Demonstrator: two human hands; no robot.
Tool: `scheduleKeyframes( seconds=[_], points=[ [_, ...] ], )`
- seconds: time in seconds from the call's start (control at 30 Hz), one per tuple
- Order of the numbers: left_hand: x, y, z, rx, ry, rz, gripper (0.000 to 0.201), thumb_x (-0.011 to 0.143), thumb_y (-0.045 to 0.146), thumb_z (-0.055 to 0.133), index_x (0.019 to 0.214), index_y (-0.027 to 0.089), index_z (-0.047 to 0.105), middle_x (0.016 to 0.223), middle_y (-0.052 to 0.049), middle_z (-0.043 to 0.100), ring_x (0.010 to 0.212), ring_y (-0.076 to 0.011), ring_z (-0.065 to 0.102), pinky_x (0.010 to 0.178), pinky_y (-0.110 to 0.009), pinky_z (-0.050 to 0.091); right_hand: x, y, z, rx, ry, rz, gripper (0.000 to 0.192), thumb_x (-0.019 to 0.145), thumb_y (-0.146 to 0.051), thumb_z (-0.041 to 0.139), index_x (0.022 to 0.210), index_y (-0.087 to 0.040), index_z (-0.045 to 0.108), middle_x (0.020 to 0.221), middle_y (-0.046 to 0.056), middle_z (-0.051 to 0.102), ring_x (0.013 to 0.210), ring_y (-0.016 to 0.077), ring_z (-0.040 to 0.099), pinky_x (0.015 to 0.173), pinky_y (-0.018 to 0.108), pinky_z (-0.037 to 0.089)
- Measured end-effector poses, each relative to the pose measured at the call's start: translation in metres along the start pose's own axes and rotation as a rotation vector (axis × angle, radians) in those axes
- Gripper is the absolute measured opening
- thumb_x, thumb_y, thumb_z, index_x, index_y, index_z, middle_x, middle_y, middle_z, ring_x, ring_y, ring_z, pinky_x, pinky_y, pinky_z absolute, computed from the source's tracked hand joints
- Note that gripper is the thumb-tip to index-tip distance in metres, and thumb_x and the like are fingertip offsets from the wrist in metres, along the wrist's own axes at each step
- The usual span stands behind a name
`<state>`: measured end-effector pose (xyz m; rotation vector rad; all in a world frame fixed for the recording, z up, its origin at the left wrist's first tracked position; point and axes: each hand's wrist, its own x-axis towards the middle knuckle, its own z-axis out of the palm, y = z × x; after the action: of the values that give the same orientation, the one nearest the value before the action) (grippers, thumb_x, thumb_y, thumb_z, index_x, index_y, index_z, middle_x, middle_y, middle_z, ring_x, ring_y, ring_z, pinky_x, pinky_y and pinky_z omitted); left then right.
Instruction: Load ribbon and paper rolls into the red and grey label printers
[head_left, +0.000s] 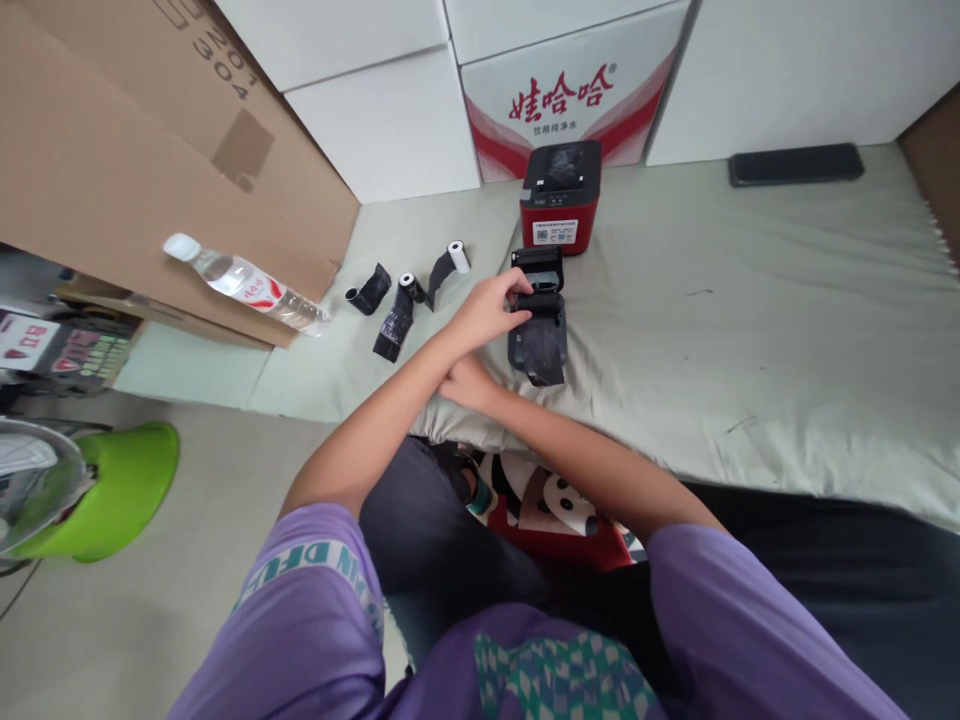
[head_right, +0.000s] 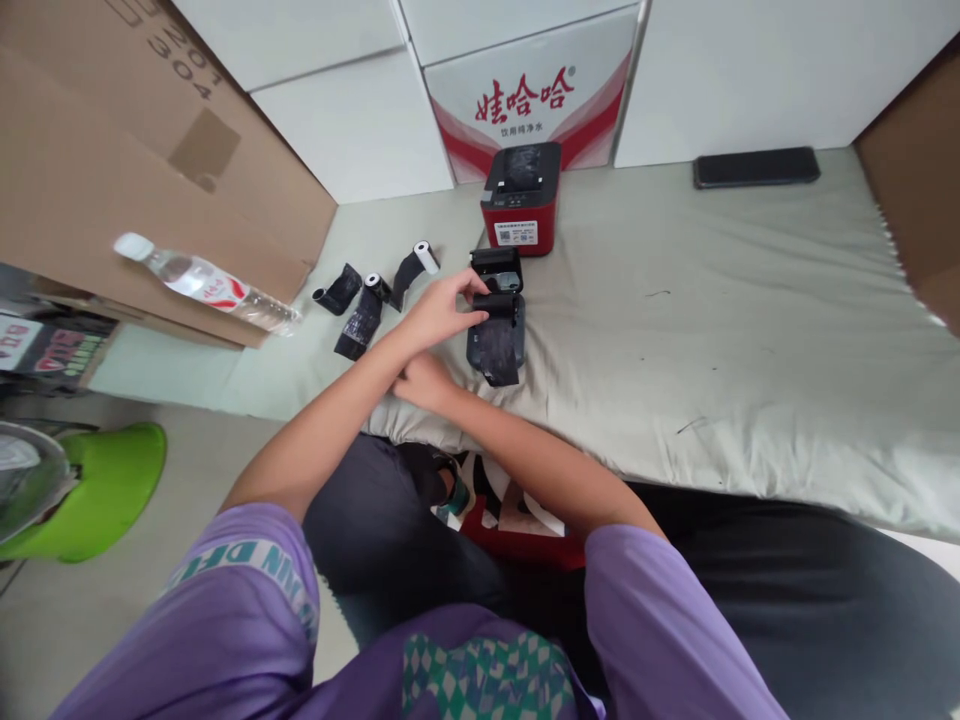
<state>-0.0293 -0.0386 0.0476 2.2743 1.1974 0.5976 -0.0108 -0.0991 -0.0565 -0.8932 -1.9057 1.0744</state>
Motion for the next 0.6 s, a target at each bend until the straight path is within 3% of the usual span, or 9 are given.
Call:
scheduleKeyframes(
  seconds=[0.13,0.33,0.5,0.6],
  points=[
    [0.001,0.000,-0.004,0.092,-0.046,0.025,0.038,0.083,0.014,0.074,0.120,0.019,0.071,0.119,-0.007,0.079,0.098,-0.0223,0.072,0.094,-0.036,0.054,0.000,-0.001,0.000,-0.021,-0.013,-0.013,0.021,0.083,-0.016,0.065,0.103,-0.019,0.068,0.106,0.010,0.077,0.103,0.0290,0.070,0.097,0.043,0.059],
    [0.005,0.006,-0.003,0.295,-0.088,0.045,0.037,0.090,0.018,0.071,0.127,0.024,0.075,0.126,-0.008,0.078,0.112,-0.0279,0.071,0.102,-0.043,0.050,0.000,-0.003,-0.001,-0.031,0.000,-0.057,0.020,0.086,-0.015,0.065,0.105,-0.015,0.066,0.113,0.013,0.076,0.109,0.0275,0.069,0.102,0.041,0.055],
    [0.009,0.006,0.004,0.376,-0.097,-0.017,0.031,0.088,0.025,0.078,0.119,0.026,0.077,0.114,-0.009,0.078,0.123,-0.0350,0.062,0.108,-0.055,0.042,-0.001,-0.003,0.000,-0.027,0.026,-0.037,0.021,0.084,-0.013,0.069,0.105,-0.014,0.065,0.110,0.012,0.074,0.109,0.0273,0.066,0.097,0.039,0.055],
    [0.014,0.005,0.008,0.436,-0.107,-0.006,0.028,0.084,0.024,0.081,0.112,0.025,0.080,0.122,-0.011,0.073,0.123,-0.0366,0.056,0.104,-0.054,0.043,-0.001,-0.003,0.000,-0.019,0.048,-0.015,0.023,0.085,-0.014,0.071,0.106,-0.015,0.064,0.112,0.011,0.073,0.111,0.0267,0.066,0.098,0.039,0.055]
  ],
)
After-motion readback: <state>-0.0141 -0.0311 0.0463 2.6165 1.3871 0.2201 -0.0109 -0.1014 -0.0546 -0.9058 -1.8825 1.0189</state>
